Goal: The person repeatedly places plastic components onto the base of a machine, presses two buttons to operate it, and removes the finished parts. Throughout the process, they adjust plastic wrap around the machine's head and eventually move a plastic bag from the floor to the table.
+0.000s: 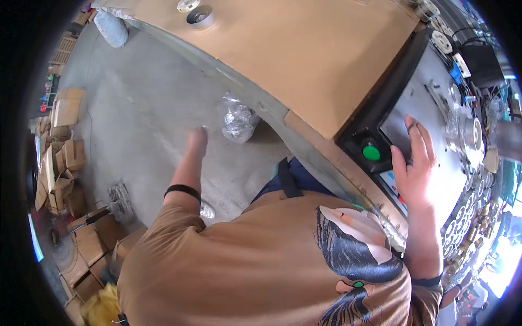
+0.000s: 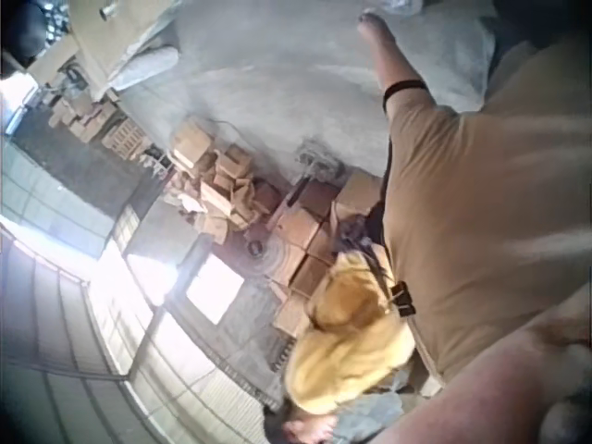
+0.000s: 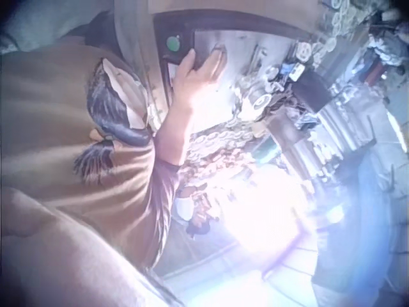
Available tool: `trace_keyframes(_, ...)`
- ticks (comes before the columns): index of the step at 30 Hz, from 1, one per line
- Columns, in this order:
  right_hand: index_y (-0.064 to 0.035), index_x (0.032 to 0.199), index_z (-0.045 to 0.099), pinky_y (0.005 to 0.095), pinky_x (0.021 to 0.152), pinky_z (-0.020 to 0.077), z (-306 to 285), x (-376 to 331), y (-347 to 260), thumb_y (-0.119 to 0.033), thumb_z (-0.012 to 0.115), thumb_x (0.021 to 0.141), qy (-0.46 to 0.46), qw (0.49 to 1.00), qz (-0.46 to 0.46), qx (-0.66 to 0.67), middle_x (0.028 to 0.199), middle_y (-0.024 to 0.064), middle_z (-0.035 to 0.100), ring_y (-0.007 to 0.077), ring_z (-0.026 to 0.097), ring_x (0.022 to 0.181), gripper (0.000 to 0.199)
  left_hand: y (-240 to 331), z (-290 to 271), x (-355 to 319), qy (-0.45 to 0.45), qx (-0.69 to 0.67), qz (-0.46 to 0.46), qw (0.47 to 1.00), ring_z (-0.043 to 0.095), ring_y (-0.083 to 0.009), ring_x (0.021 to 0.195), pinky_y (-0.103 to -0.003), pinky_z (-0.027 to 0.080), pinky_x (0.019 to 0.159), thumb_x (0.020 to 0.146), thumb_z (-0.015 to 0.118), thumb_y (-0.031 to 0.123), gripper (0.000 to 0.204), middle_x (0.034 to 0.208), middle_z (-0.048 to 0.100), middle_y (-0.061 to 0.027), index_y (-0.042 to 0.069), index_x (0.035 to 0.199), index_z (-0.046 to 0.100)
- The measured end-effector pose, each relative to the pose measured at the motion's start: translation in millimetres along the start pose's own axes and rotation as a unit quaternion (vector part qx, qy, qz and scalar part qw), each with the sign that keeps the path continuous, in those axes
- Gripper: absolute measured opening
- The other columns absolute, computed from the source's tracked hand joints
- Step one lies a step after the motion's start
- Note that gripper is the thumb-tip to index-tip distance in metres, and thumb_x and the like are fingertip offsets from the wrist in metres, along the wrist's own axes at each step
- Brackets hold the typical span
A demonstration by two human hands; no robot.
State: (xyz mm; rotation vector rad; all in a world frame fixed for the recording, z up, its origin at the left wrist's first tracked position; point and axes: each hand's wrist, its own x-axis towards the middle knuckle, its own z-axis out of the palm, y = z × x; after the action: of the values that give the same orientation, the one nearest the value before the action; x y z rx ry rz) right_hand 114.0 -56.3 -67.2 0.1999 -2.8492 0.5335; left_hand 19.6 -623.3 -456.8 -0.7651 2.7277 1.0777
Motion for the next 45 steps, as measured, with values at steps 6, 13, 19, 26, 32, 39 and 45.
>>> trace_keyframes(6,0.0086,0.133,0.055,0.0463,0.106,0.0443,11,4,5,0.000,0.061,0.081,-0.019,0.995,-0.039,-0.095,0.128,0.0252,0.059,0.0415,0.057,0.121,0.053,57,96,8,-0.180,0.083,-0.049,0.979,0.060,-0.0418,0.123,-0.047,0.047,0.103,0.090,0.052,0.013,0.053,0.128,0.063,-0.0287,0.000,0.141,0.048)
trace_keyframes(13,0.0142,0.131,0.051,0.0523,0.103,0.0431,6,-10,19,-0.014,0.056,0.086,-0.036,0.977,-0.067,-0.201,0.126,0.0278,0.058,0.0433,0.054,0.119,0.053,68,217,31,-0.206,0.337,0.318,0.862,0.048,-0.0364,0.136,-0.043,0.045,0.107,0.096,0.049,0.024,0.041,0.141,0.058,-0.0143,0.009,0.133,0.061)
trace_keyframes(19,0.0138,0.132,0.048,0.0532,0.101,0.0420,3,-11,16,-0.024,0.050,0.094,-0.067,0.973,-0.045,-0.217,0.126,0.0292,0.054,0.0422,0.051,0.118,0.054,76,283,55,-0.099,0.250,0.422,0.866,0.048,-0.0360,0.135,-0.043,0.045,0.106,0.095,0.050,0.024,0.041,0.139,0.059,-0.0122,0.010,0.132,0.062)
trace_keyframes(26,0.0127,0.140,0.044,0.0528,0.104,0.0398,-2,-14,14,-0.031,0.037,0.102,-0.106,0.961,0.022,-0.253,0.135,0.0295,0.049,0.0436,0.047,0.126,0.058,64,282,56,-0.148,0.220,0.375,0.888,0.052,-0.0362,0.131,-0.043,0.046,0.105,0.094,0.052,0.022,0.042,0.135,0.061,-0.0129,0.011,0.134,0.060)
trace_keyframes(32,0.0149,0.128,0.052,0.0522,0.102,0.0409,1,-7,7,-0.011,0.047,0.086,-0.102,0.957,0.004,-0.273,0.127,0.0289,0.053,0.0430,0.050,0.120,0.049,42,275,81,-0.184,0.209,0.320,0.906,0.054,-0.0365,0.128,-0.044,0.047,0.104,0.093,0.054,0.020,0.043,0.132,0.062,-0.0134,0.011,0.135,0.060)
trace_keyframes(39,0.0140,0.138,0.044,0.0510,0.103,0.0390,-2,-12,13,-0.032,0.039,0.101,-0.110,0.961,0.027,-0.254,0.136,0.0276,0.050,0.0425,0.048,0.126,0.060,-15,254,70,-0.137,-0.086,0.162,0.973,0.062,-0.0386,0.115,-0.046,0.050,0.097,0.086,0.064,0.011,0.058,0.122,0.067,-0.0183,0.013,0.142,0.053)
trace_keyframes(45,0.0139,0.138,0.045,0.0514,0.103,0.0378,-1,-13,12,-0.035,0.036,0.102,-0.100,0.954,0.063,-0.277,0.134,0.0272,0.051,0.0433,0.048,0.125,0.061,4,186,75,0.121,0.130,-0.139,0.974,0.064,-0.0414,0.111,-0.048,0.049,0.097,0.080,0.075,0.018,0.060,0.122,0.066,-0.0224,0.012,0.137,0.057)
